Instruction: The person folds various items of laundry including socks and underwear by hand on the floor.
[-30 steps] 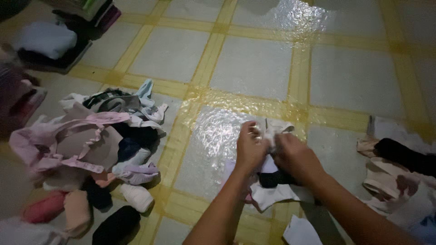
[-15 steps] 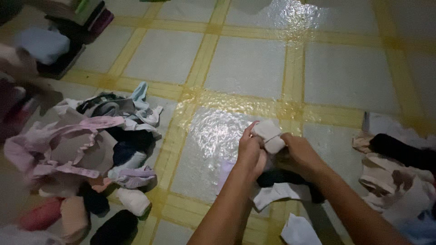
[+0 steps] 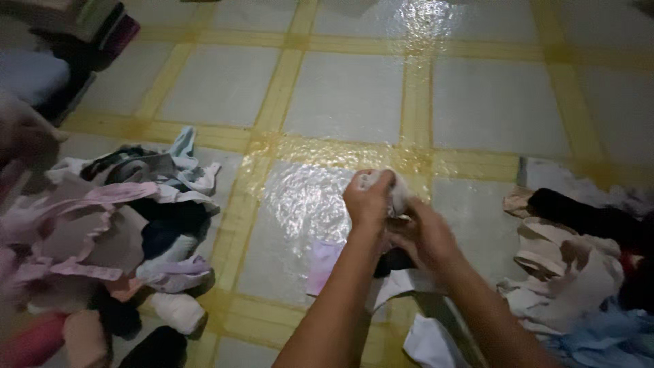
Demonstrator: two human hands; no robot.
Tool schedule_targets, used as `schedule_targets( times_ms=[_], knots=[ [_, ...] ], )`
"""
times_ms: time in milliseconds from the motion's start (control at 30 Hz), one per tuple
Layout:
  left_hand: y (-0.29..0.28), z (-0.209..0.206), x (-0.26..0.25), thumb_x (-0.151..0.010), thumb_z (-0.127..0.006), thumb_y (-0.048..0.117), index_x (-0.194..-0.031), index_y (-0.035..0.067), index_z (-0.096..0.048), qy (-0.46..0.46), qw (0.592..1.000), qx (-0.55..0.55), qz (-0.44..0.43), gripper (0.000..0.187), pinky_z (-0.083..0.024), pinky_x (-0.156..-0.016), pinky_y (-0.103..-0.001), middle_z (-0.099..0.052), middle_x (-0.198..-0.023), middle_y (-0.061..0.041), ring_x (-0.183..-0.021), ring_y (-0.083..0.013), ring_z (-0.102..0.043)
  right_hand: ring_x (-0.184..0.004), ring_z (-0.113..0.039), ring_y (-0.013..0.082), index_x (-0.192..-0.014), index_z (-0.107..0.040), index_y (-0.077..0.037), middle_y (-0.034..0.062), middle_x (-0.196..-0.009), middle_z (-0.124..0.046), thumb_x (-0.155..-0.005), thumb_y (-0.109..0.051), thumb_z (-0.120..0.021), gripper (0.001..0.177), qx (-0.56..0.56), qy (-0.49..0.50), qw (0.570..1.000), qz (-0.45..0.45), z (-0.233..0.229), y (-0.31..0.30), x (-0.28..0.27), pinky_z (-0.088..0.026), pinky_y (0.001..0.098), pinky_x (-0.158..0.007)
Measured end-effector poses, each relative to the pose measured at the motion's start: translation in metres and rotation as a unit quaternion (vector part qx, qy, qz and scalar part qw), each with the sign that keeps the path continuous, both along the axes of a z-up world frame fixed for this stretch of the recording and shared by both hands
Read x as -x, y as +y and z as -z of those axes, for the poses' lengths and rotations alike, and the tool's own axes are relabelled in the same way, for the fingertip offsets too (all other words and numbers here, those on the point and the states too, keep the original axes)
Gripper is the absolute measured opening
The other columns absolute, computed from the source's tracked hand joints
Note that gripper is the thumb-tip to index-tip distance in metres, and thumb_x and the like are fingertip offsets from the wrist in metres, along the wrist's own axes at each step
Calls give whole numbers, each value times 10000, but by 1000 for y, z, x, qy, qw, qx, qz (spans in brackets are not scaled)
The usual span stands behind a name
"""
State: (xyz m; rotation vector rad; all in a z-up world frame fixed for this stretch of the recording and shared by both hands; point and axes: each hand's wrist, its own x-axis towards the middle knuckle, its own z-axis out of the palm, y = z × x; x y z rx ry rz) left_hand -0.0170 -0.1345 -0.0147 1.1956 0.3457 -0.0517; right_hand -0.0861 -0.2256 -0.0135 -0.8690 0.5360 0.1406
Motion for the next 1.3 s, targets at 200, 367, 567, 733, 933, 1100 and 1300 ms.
schedule_targets(
  times_ms=[200, 367, 567, 733, 933, 1100, 1300],
  knots=[
    [1, -14, 9, -799, -694, 194, -829, -38, -710, 67, 991, 117, -10, 235, -469, -497, -327, -673, -752, -92, -580, -175, -604, -839, -598, 206, -1124, -590, 32, 121, -992, -596, -1067, -381, -565, 417, 185, -39, 982, 25, 4, 21, 6, -492, 363, -721],
    [2, -7, 15, -834, -710, 218, -861, -15, -706, 128, 984, 121, 8, 234, -524, -570, -341, -677, -784, -89, -632, -204, -643, -905, -652, 241, -1148, -644, -15, 120, -1029, -662, -1030, -389, -562, 401, 16, 74, 995, 68, 12, 13, -18, -541, 408, -795],
    [13, 7, 9, -840, -690, 240, -960, -19, -677, 98, 967, 231, 38, 287, -573, -638, -363, -687, -824, -103, -687, -227, -687, -941, -707, 236, -1173, -629, -50, 105, -1069, -708, -1001, -315, -564, 322, -117, 25, 993, 7, 7, 2, -16, -601, 383, -860],
    [8, 16, 12, -860, -749, 248, -1023, 6, -657, 30, 966, 244, 82, 306, -577, -678, -361, -680, -891, -95, -743, -218, -674, -696, -607, 187, -1079, -694, 51, 139, -907, -690, -1005, -334, -675, 392, 191, 13, 981, 30, 4, -9, -9, -474, 349, -587],
    [3, 37, 36, -926, -787, 269, -1087, 59, -628, -135, 984, 18, 118, 308, -448, -597, -260, -640, -937, -25, -739, -116, -560, -762, -639, 141, -1007, -674, -1, 84, -870, -697, -946, -189, -781, 225, 577, -206, 775, 156, -28, -10, -4, -518, 301, -661],
    [-1, 64, 17, -934, -723, 298, -993, 97, -645, 195, 899, 352, 172, 223, -289, -377, -198, -553, -758, 12, -510, -42, -421, -823, -693, 179, -1033, -644, 4, 116, -996, -690, -926, -119, -766, 204, 645, -278, 704, 101, -44, 2, 16, -539, 297, -684],
    [8, 79, 13, -969, -689, 327, -915, 168, -648, 178, 886, 406, 135, 173, -354, -323, -218, -514, -655, 54, -455, -53, -459, -817, -685, 277, -1019, -678, 5, 139, -959, -675, -971, -170, -685, 181, 627, -248, 734, 81, -32, 12, 12, -542, 368, -745]
  ],
)
